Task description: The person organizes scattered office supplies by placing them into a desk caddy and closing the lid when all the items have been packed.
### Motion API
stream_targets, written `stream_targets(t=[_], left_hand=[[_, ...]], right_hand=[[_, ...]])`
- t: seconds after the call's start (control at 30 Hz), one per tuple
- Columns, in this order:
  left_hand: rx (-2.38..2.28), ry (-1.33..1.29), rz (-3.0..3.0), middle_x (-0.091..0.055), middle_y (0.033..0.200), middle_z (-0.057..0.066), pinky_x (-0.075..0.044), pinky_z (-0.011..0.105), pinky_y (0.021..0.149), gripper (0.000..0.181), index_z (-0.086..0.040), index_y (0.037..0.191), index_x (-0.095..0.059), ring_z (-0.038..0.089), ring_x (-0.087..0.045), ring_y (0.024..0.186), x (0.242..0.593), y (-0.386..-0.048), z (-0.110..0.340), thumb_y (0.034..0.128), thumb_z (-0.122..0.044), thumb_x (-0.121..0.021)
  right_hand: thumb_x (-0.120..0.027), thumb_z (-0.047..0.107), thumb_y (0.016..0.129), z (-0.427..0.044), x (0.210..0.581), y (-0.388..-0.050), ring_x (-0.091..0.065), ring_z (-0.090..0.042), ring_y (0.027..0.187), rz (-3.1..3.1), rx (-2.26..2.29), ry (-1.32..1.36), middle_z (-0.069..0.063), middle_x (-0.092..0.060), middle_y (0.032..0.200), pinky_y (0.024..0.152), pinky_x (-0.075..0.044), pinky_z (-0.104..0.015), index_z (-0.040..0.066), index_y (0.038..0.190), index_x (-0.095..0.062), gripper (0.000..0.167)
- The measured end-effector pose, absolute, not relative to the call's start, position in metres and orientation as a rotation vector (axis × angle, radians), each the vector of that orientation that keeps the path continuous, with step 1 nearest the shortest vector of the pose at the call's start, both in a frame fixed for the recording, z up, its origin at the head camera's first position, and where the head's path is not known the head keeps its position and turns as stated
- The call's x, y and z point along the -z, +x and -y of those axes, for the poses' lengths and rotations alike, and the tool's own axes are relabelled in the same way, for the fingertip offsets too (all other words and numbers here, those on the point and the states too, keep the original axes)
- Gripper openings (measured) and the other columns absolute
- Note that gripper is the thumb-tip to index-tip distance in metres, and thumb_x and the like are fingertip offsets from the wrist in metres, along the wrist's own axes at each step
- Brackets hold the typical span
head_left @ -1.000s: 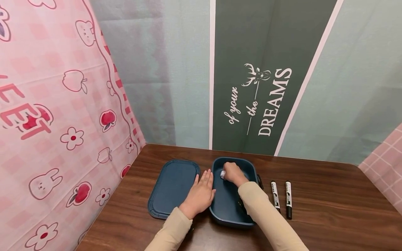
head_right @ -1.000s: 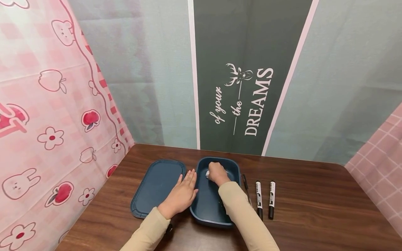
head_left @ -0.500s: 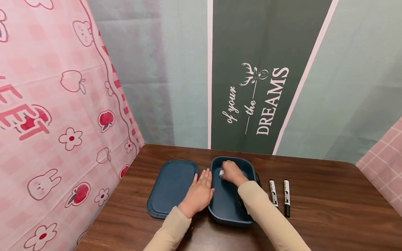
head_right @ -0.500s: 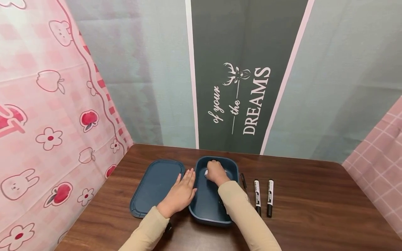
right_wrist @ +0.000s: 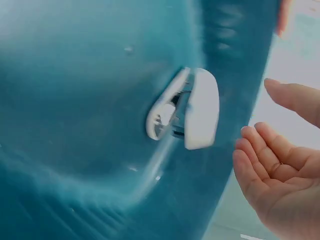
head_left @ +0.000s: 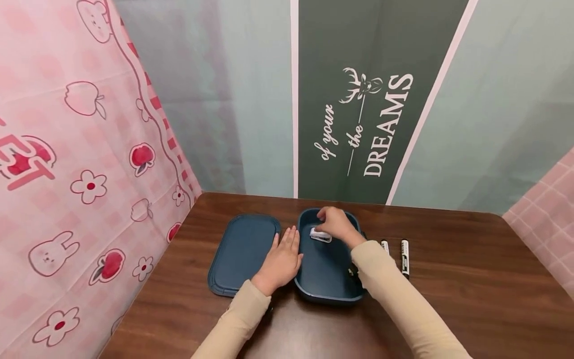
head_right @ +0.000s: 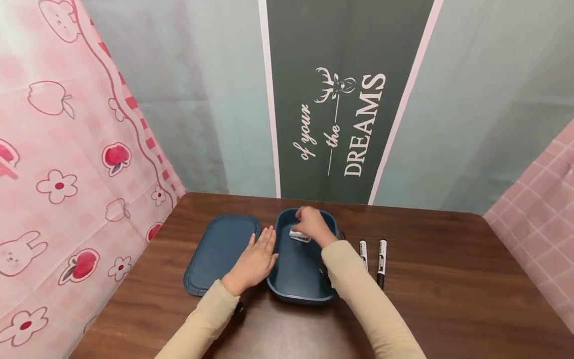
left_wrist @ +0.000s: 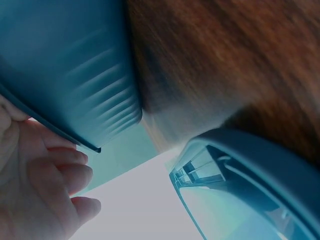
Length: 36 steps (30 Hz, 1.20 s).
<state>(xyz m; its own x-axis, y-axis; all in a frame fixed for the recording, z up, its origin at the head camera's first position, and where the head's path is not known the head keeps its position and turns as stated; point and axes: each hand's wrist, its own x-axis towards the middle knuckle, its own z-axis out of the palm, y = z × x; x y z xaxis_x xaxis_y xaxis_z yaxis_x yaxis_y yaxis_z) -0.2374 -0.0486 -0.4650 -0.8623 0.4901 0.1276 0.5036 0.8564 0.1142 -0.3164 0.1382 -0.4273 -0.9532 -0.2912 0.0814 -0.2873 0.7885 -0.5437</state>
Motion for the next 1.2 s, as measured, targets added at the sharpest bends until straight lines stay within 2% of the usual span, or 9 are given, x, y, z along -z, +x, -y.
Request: stream_targets(t=[0.17, 0.37, 0.5, 0.6, 0.7, 0.83, 0.97, 1.07, 1.2], left_hand=[[0.216, -0.784, 2.918, -0.025, 0.152, 0.019, -0.019, 0.048, 0.111, 0.057, 0.005, 0.144, -0.031, 0.028, -0.022, 0.14, 0.461, -0.242, 0.05, 0.1003, -0.028, -0.045], [0.225, -0.808, 2.915, -0.026, 0.151, 0.02, -0.02, 0.049, 0.111, 0.056, 0.006, 0.144, -0.031, 0.03, -0.022, 0.14, 0.458, -0.243, 0.051, 0.1003, -0.027, -0.045], [0.235, -0.813, 2.91, -0.026, 0.151, 0.021, -0.019, 0.049, 0.111, 0.056, 0.007, 0.144, -0.031, 0.03, -0.022, 0.14, 0.456, -0.246, 0.051, 0.1003, -0.026, -0.045], [0.24, -0.815, 2.924, -0.024, 0.152, 0.02, -0.018, 0.049, 0.111, 0.056, 0.006, 0.144, -0.03, 0.03, -0.02, 0.141, 0.456, -0.247, 0.05, 0.1006, -0.026, -0.044], [0.245, -0.815, 2.942, -0.022, 0.152, 0.02, -0.017, 0.049, 0.112, 0.057, 0.006, 0.145, -0.028, 0.029, -0.019, 0.141, 0.457, -0.247, 0.049, 0.1008, -0.026, -0.043], [0.247, -0.814, 2.951, -0.022, 0.152, 0.02, -0.018, 0.049, 0.112, 0.057, 0.007, 0.145, -0.028, 0.029, -0.019, 0.141, 0.459, -0.247, 0.049, 0.1007, -0.026, -0.043], [0.233, -0.818, 2.953, -0.022, 0.152, 0.02, -0.018, 0.049, 0.111, 0.057, 0.006, 0.145, -0.028, 0.029, -0.019, 0.141, 0.462, -0.246, 0.048, 0.1008, -0.026, -0.043], [0.238, -0.818, 2.965, -0.021, 0.153, 0.019, -0.017, 0.049, 0.112, 0.057, 0.006, 0.145, -0.027, 0.029, -0.017, 0.142, 0.464, -0.245, 0.048, 0.101, -0.026, -0.043], [0.257, -0.807, 2.995, -0.019, 0.153, 0.019, -0.015, 0.049, 0.112, 0.057, 0.006, 0.146, -0.026, 0.029, -0.017, 0.142, 0.467, -0.242, 0.05, 0.1012, -0.026, -0.043]], right_hand=[[-0.076, 0.015, 0.076, -0.155, 0.409, -0.317, -0.063, -0.028, 0.086, -2.863, 1.183, -0.362, -0.017, -0.067, 0.094, 0.078, -0.051, -0.041, -0.008, 0.106, -0.065, 0.04], [-0.071, 0.012, 0.084, -0.179, 0.395, -0.317, -0.061, -0.03, 0.097, -2.566, 1.549, -0.153, -0.021, -0.062, 0.108, 0.091, -0.047, -0.043, -0.013, 0.117, -0.059, 0.044], [-0.066, 0.011, 0.089, -0.193, 0.389, -0.317, -0.064, -0.018, 0.094, -2.378, 1.731, -0.028, -0.017, -0.063, 0.111, 0.096, -0.044, -0.042, -0.016, 0.121, -0.054, 0.043], [-0.063, 0.011, 0.091, -0.202, 0.384, -0.315, -0.065, -0.009, 0.084, -2.275, 1.82, 0.06, -0.008, -0.067, 0.1, 0.097, -0.043, -0.041, -0.016, 0.123, -0.052, 0.044], [-0.064, 0.007, 0.09, -0.212, 0.379, -0.311, -0.066, -0.006, 0.077, -2.179, 1.92, 0.126, 0.002, -0.067, 0.086, 0.091, -0.048, -0.035, -0.014, 0.118, -0.056, 0.036], [-0.063, 0.002, 0.089, -0.227, 0.375, -0.307, -0.068, -0.008, 0.074, -2.084, 2.007, 0.169, 0.002, -0.07, 0.077, 0.076, -0.054, -0.026, 0.001, 0.092, -0.069, 0.008], [-0.061, 0.003, 0.091, -0.243, 0.374, -0.303, -0.068, -0.007, 0.073, -2.076, 1.985, 0.206, 0.003, -0.07, 0.075, 0.072, -0.054, -0.024, 0.014, 0.074, -0.069, 0.022], [-0.061, 0.004, 0.091, -0.256, 0.377, -0.299, -0.068, -0.005, 0.07, -2.106, 1.935, 0.24, 0.004, -0.07, 0.073, 0.072, -0.054, -0.023, 0.015, 0.073, -0.069, 0.022], [-0.063, 0.007, 0.089, -0.273, 0.385, -0.294, -0.066, -0.004, 0.069, -2.233, 1.763, 0.28, 0.006, -0.068, 0.073, 0.07, -0.054, -0.022, 0.004, 0.09, -0.072, 0.009]])
